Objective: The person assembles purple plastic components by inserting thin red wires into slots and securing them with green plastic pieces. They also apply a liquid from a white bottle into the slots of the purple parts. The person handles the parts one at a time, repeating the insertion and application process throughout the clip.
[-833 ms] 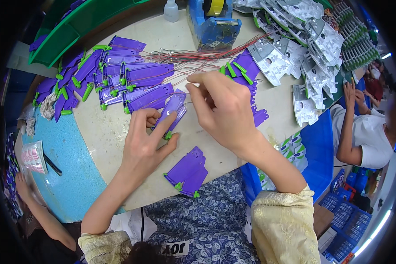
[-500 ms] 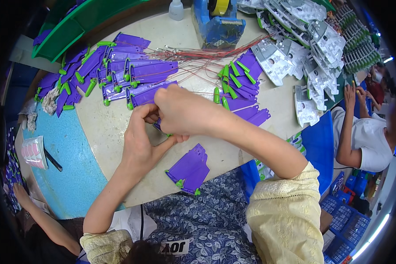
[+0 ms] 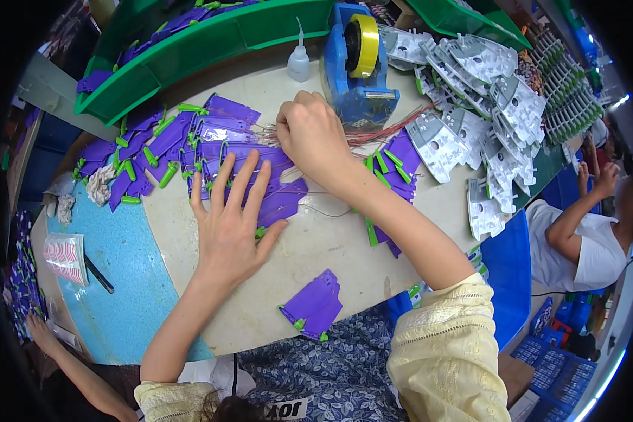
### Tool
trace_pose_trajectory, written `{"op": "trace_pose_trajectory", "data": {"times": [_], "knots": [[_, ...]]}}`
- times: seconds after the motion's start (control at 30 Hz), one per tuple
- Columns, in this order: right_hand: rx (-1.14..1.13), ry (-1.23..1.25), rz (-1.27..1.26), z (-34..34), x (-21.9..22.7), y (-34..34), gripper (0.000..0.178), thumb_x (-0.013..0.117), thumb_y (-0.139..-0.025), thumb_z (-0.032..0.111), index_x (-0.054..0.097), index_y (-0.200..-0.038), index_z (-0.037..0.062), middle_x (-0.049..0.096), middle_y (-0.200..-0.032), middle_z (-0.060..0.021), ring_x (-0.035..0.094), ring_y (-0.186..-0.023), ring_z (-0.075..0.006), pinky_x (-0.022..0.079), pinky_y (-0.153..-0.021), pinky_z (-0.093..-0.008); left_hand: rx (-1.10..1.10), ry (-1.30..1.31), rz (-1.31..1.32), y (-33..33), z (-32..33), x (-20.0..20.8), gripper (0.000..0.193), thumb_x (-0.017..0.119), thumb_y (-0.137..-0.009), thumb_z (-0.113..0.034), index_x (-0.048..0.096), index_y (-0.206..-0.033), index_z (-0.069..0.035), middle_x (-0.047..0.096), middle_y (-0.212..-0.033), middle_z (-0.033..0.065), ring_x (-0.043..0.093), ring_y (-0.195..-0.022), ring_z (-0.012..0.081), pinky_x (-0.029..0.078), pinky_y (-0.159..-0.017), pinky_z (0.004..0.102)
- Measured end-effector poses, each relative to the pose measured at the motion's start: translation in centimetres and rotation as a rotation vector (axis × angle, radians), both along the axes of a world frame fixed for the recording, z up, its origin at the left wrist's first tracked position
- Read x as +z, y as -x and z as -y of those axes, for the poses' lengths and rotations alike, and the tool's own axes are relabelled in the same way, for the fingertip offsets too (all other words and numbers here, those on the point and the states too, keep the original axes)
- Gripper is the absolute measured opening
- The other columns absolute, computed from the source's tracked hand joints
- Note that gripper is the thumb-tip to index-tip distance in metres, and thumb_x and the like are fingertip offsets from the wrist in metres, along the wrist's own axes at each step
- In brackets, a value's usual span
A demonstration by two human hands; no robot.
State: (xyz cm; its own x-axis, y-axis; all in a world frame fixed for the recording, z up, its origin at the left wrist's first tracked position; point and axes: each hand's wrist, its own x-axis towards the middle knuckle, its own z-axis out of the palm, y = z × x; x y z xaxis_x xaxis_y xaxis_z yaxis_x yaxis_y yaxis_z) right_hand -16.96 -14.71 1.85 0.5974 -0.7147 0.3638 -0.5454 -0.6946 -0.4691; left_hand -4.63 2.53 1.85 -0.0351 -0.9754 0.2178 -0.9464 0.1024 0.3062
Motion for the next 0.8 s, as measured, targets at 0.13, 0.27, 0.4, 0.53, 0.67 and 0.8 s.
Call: {"op": "trace_pose_trajectory", "data": {"times": [0.13,0.27,0.4,0.53,0.67,0.8], "knots": [[0.023,0.021,0.096,0.2,0.1,-0.2,0.006,0.068,-0.08,0.004,0.069,-0.08,-0.0017,0.066,-0.086,-0.0194,0.065,-0.09,-0.0381,0.053,-0.079,-0.0471,0.03,0.073,0.01,-1.5,0.0,0.1,0.078,0.073,-0.085,-0.033,0.043,-0.153,-0.01,0.039,-0.158,0.0117,0.029,-0.148,0.0349,0.011,-0.12,0.0615],[0.082,0.094,0.379,0.3,2.7,0.2,0.009,0.068,-0.084,0.005,0.064,-0.082,-0.0027,0.068,-0.085,-0.0151,0.068,-0.076,-0.0316,0.054,-0.073,-0.0384,0.018,0.337,-0.148,-1.4,-1.9,-0.5,0.063,0.072,-0.083,-0.023,0.056,-0.142,-0.008,0.05,-0.147,0.0163,0.045,-0.134,0.039,0.03,-0.111,0.0535],[0.128,-0.274,0.798,-1.0,6.6,0.0,0.01,0.066,-0.093,0.005,0.062,-0.09,-0.0041,0.068,-0.084,-0.0078,0.066,-0.073,-0.0143,0.052,-0.067,-0.0287,-0.307,0.144,-0.383,2.7,-8.8,0.4,0.042,0.08,-0.075,-0.03,0.074,-0.113,-0.013,0.066,-0.12,0.0084,0.06,-0.102,0.031,0.045,-0.09,0.0437],[0.227,0.237,0.673,-3.2,12.7,1.3,0.009,0.063,-0.098,0.003,0.069,-0.102,-0.003,0.07,-0.089,-0.0078,0.068,-0.081,-0.0128,0.052,-0.075,-0.0259,-0.278,0.129,-0.375,3.0,-9.2,-0.5,0.037,0.081,-0.074,-0.02,0.075,-0.109,-0.011,0.067,-0.116,0.0092,0.061,-0.1,0.0284,0.053,-0.08,0.0372],[0.193,0.198,0.254,-2.6,8.5,1.1,0.008,0.072,-0.085,0.007,0.072,-0.091,0.0011,0.067,-0.086,-0.0156,0.066,-0.082,-0.035,0.052,-0.073,-0.0435,-0.169,0.154,-0.371,2.3,-7.3,-0.6,0.035,0.075,-0.075,0.001,0.074,-0.11,-0.004,0.066,-0.115,0.0111,0.061,-0.1,0.0314,0.055,-0.082,0.0383],[-0.055,0.002,0.073,0.6,0.6,0.2,0.016,0.073,-0.087,0.01,0.075,-0.097,-0.0021,0.07,-0.093,-0.0198,0.07,-0.082,-0.0334,0.054,-0.072,-0.0399,-0.117,0.272,-0.277,1.9,-4.9,-1.4,0.032,0.078,-0.078,-0.007,0.072,-0.109,0.0,0.065,-0.113,0.012,0.059,-0.102,0.0303,0.056,-0.078,0.0368]]}}
